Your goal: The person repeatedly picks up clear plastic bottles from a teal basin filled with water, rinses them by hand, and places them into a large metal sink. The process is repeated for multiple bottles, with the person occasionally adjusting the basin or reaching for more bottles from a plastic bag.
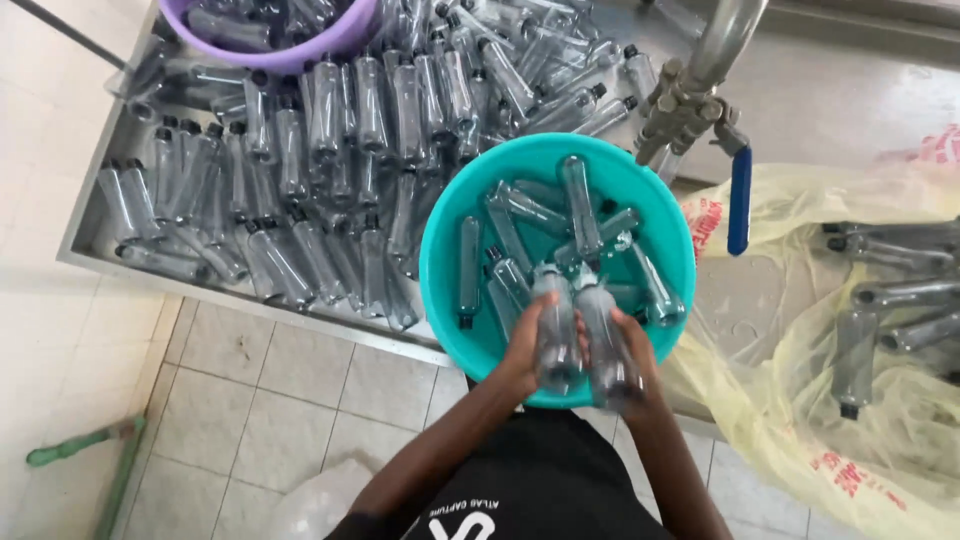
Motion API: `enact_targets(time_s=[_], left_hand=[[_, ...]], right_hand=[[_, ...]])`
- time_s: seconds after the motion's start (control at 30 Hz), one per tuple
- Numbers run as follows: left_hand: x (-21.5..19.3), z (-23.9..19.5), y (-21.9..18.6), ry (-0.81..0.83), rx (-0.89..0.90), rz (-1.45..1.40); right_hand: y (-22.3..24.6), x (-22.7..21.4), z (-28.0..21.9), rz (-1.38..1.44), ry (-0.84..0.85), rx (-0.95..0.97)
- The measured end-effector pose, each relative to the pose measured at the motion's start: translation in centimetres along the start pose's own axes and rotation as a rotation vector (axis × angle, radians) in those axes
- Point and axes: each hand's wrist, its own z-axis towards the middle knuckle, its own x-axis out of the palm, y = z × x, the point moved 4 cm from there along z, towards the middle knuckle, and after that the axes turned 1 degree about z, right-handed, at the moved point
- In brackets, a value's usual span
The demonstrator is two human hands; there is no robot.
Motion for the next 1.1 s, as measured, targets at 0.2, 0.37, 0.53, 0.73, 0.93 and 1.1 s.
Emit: enact_targets(time_s=[0.2,0.37,0.53,0.73,0.93,1.1], left_hand=[[-0.6,2.2,-2.9,0.069,-0.031,-0.067],[2.2,-2.3,-2.3,0.195,0.049,-0.063],[5.4,-7.1,-2.8,0.168,0.117,-0.023],[3.7,-5.6,-2.7,0.106,0.08,-0.151],[3.3,-8.6,-4.2,0.191,0.076,-0.128],[5.4,-10.9,-5.2,-0.025,0.205,0.201]], right_hand=[[1.3,4.0,0.9,0.178,0.202,0.055],[1.1,3.7,0.3,0.107,0.357,0.053],[1.8,7.5,-3.1,0.061,0.269,0.059],[1.3,4.2,-0.8,0.266,0.4,0.223],[1.6,11.1,-8.9,0.178,0.345,-0.01],[0.2,10.3,-8.9,0.234,0.352,0.0]])
